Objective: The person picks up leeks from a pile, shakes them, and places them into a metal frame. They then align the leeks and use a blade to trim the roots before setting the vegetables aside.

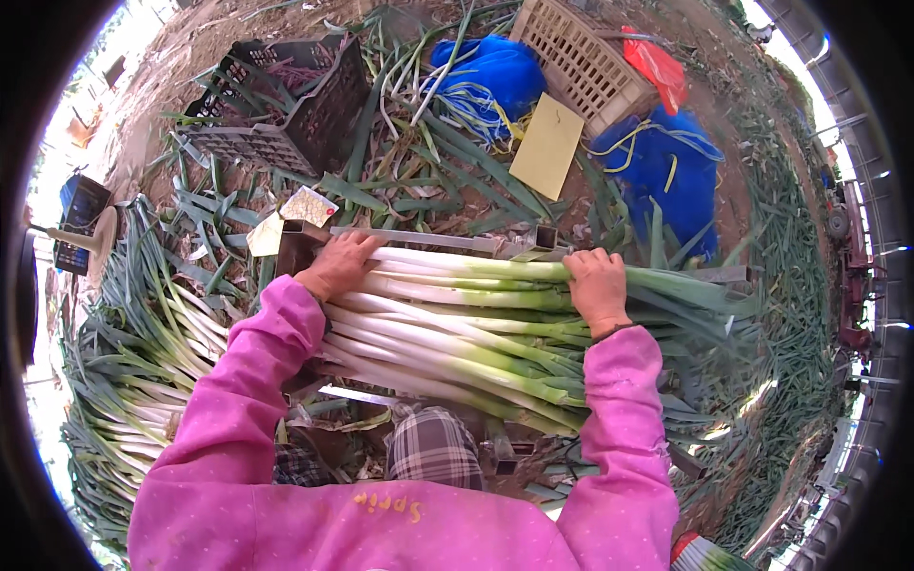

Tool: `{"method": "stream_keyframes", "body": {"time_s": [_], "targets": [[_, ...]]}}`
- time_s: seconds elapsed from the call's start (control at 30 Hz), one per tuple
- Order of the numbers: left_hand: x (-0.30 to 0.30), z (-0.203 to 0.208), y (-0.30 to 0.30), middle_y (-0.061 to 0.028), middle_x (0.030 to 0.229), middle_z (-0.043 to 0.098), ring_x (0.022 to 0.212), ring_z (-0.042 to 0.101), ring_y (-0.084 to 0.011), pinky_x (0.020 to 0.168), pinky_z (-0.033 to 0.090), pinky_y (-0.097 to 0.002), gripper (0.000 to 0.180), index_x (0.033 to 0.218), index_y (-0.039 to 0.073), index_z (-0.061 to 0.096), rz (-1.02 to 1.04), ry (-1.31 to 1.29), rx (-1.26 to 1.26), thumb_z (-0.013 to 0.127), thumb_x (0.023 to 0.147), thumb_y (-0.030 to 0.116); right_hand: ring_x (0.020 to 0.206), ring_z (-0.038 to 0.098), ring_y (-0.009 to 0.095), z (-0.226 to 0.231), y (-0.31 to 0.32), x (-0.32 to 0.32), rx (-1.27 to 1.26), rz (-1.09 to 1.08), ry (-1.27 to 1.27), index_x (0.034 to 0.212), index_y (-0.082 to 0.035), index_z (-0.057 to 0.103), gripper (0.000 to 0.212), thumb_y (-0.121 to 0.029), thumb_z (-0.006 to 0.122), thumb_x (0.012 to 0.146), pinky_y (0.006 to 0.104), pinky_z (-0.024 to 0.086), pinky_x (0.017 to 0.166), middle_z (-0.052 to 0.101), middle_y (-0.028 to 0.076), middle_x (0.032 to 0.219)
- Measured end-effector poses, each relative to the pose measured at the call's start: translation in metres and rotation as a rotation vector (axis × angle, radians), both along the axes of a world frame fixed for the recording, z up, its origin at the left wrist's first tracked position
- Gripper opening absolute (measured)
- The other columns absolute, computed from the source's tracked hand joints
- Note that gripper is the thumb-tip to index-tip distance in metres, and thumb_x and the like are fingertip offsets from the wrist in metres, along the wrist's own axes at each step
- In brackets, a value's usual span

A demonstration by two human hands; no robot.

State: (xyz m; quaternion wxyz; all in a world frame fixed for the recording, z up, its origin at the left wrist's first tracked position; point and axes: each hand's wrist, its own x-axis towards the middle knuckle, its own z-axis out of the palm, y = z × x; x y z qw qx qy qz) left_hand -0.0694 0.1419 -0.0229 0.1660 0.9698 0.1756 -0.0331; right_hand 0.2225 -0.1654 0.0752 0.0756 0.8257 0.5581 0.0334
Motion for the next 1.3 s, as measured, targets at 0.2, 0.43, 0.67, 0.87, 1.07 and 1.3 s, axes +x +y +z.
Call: {"method": "stream_keyframes", "body": {"time_s": [0.2, 0.43, 0.67, 0.87, 1.07, 1.3], "targets": [[0.007, 0.006, 0.011, -0.0184, 0.132, 0.049, 0.121, 0.047, -0.0383, 0.103, 0.038, -0.0454, 0.050, 0.137, 0.016, 0.043, -0.099, 0.046, -0.117, 0.056, 0.092, 0.033, 0.096, 0.058, 0.022, -0.019, 0.001, 0.007, -0.058, -0.005, 0.081, 0.102, -0.021, 0.060, 0.033, -0.019, 0.072, 0.071, 0.0400, 0.041, 0.078, 0.063, -0.001, 0.092], [0.032, 0.052, -0.029, -0.0146, 0.135, 0.049, 0.122, 0.048, -0.0348, 0.104, 0.033, -0.0536, 0.049, 0.132, 0.019, 0.051, -0.125, 0.116, 0.083, 0.059, 0.088, 0.040, 0.096, 0.059, 0.024, -0.034, -0.002, 0.018, -0.080, 0.019, 0.063, 0.105, -0.021, 0.060, 0.035, -0.022, 0.073, 0.073, 0.0417, 0.044, 0.079, 0.063, 0.002, 0.095], [0.044, 0.061, -0.120, -0.0103, 0.091, 0.063, 0.088, 0.063, -0.0318, 0.075, 0.050, -0.0433, 0.025, 0.098, 0.010, 0.065, -0.298, -0.096, -0.264, 0.061, 0.087, 0.032, 0.103, 0.060, 0.029, -0.016, 0.021, 0.013, -0.318, -0.037, 0.156, 0.117, -0.021, 0.059, 0.041, -0.024, 0.070, 0.077, 0.0460, 0.047, 0.083, 0.066, 0.007, 0.102], [0.048, 0.065, -0.131, -0.0092, 0.087, 0.061, 0.094, 0.060, -0.0296, 0.075, 0.050, -0.0427, 0.025, 0.094, 0.010, 0.065, -0.336, -0.157, -0.174, 0.062, 0.086, 0.033, 0.108, 0.059, 0.030, -0.006, 0.025, 0.021, -0.425, -0.085, 0.244, 0.118, -0.021, 0.060, 0.041, -0.026, 0.071, 0.079, 0.0472, 0.048, 0.088, 0.064, 0.009, 0.110], [0.035, 0.054, -0.098, -0.0071, 0.090, 0.063, 0.093, 0.062, -0.0309, 0.076, 0.051, -0.0429, 0.019, 0.093, 0.013, 0.067, -0.296, 0.021, -0.165, 0.066, 0.081, 0.028, 0.110, 0.058, 0.030, -0.005, 0.029, 0.016, -0.440, -0.109, 0.248, 0.121, -0.022, 0.059, 0.043, -0.024, 0.070, 0.080, 0.0474, 0.047, 0.089, 0.063, 0.009, 0.112], [0.046, 0.033, -0.092, -0.0091, 0.093, 0.061, 0.092, 0.061, -0.0282, 0.075, 0.052, -0.0429, 0.027, 0.088, 0.010, 0.064, -0.013, -0.040, 0.092, 0.068, 0.080, 0.035, 0.111, 0.057, 0.029, -0.013, 0.037, 0.017, -0.471, -0.119, 0.231, 0.122, -0.026, 0.058, 0.044, -0.024, 0.070, 0.080, 0.0462, 0.045, 0.092, 0.062, 0.007, 0.113]]}}
